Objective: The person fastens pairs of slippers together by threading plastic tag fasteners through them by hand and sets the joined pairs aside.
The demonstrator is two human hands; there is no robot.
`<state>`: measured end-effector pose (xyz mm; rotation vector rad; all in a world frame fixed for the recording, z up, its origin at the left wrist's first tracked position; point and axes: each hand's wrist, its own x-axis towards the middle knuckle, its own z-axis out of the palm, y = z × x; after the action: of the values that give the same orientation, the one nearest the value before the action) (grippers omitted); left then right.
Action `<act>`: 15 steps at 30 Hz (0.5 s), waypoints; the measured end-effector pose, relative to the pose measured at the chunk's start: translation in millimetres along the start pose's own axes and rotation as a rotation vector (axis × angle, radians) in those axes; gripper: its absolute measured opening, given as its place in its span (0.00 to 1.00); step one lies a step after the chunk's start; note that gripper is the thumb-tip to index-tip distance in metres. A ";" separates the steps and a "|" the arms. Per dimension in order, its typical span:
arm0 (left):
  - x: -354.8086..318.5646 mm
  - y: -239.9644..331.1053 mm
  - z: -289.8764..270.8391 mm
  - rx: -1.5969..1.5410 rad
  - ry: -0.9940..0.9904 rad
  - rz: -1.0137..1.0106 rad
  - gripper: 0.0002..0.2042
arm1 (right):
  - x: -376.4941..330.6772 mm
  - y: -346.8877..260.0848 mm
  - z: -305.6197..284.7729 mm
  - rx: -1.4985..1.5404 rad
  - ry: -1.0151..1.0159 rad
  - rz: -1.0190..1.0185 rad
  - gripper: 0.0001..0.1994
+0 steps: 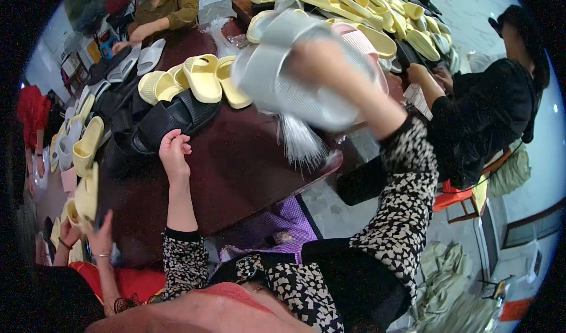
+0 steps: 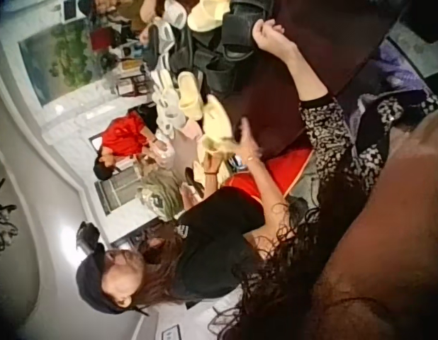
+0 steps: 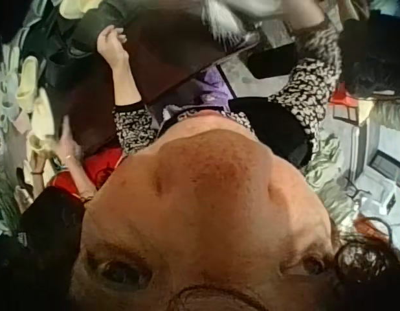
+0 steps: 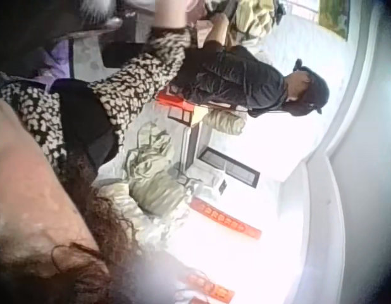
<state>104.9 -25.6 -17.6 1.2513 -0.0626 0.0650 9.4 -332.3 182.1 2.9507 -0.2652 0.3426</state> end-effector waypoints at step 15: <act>-3.5 2.3 -10.5 0.048 -0.068 -0.002 0.09 | 122.7 185.8 62.8 -0.026 0.622 0.083 0.17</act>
<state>101.4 -14.9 -18.9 1.3018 -0.1198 0.0224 104.3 -543.1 176.5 2.6390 -0.2983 1.2129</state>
